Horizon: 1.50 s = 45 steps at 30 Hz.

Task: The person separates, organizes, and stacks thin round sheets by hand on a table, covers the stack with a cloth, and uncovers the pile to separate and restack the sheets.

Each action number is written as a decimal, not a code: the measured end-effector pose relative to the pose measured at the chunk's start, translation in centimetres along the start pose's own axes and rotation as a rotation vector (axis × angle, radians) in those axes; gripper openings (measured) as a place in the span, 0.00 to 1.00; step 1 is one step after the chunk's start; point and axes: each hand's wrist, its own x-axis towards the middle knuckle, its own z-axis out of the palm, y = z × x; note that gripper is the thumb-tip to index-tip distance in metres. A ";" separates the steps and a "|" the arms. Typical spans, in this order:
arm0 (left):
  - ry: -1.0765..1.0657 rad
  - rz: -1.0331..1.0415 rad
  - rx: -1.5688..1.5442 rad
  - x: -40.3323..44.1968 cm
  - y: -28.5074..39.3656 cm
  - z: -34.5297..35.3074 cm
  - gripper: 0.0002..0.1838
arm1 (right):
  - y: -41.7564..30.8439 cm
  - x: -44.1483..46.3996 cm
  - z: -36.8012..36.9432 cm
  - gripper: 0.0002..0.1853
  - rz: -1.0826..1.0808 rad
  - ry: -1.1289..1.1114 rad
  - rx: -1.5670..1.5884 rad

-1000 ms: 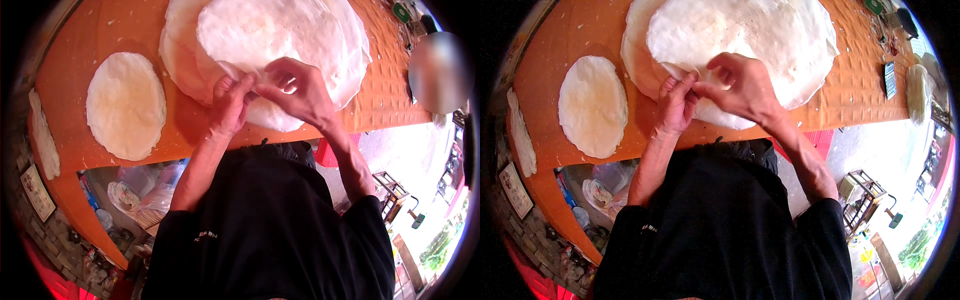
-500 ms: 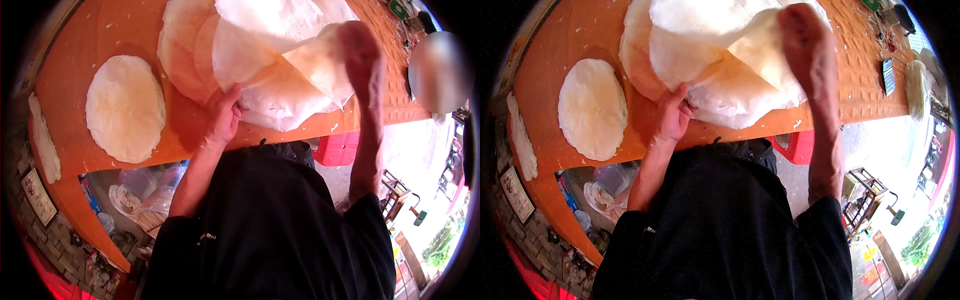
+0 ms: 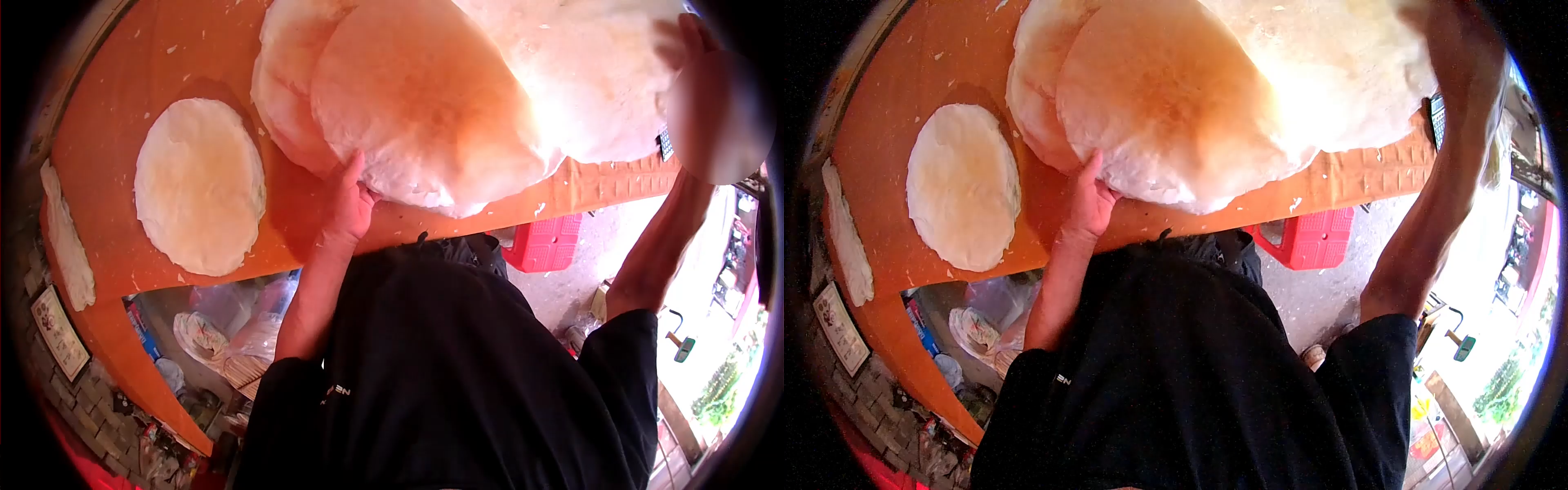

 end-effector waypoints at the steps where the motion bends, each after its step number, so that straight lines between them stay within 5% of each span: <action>1: 0.014 0.010 -0.007 0.1 0.0 -0.1 0.20 | -3.0 -2.1 0.5 0.12 0.019 -0.026 -0.068; 6: 0.033 0.079 -0.001 -1.2 1.2 1.3 0.19 | -11.3 -13.1 7.5 0.06 -0.229 -0.716 0.142; 9: 0.032 0.116 -0.016 -1.9 1.5 1.9 0.18 | -10.2 -20.1 12.9 0.10 -0.362 -0.873 0.270; 11: -0.120 0.114 0.005 -1.5 0.8 -0.8 0.21 | -8.8 -22.7 14.0 0.13 -0.367 -0.879 0.263; 15: -0.073 0.030 0.065 -2.0 1.5 0.2 0.23 | -9.2 -22.6 12.2 0.18 -0.317 -0.812 0.053; 19: -0.167 0.019 -0.106 -1.8 2.0 2.0 0.24 | -7.1 -23.7 13.4 0.15 -0.369 -0.726 -0.025; 21: -0.338 0.064 -0.162 -1.3 2.2 2.6 0.23 | -6.1 -21.3 13.6 0.04 -0.345 -0.673 -0.029; 23: -0.279 0.083 -0.053 -1.4 2.7 3.4 0.21 | -6.0 -16.4 12.1 0.09 -0.286 -0.855 -0.114; 26: -0.037 0.126 0.307 -1.9 2.4 1.5 0.17 | -7.6 -9.7 7.7 0.10 -0.403 -0.679 -0.321; 30: 0.176 0.116 0.523 -3.7 1.7 -1.0 0.11 | -9.3 -8.0 3.1 0.13 -0.398 -0.240 0.087; 32: 0.197 0.105 0.458 -4.0 1.4 -1.5 0.10 | -12.3 -11.1 4.3 0.13 -0.292 -0.660 -0.340; 34: 0.229 0.084 0.388 -4.1 0.8 -2.3 0.10 | -7.9 -15.4 8.7 0.10 -0.397 -0.755 -0.228; 36: 0.041 -0.043 0.062 -3.9 0.5 -3.0 0.09 | -3.9 -20.1 12.3 0.03 -0.322 -0.863 -0.145; 45: -0.092 -0.126 0.143 -3.3 -0.4 -2.9 0.10 | -1.5 -22.4 9.9 0.03 -0.337 -0.796 -0.166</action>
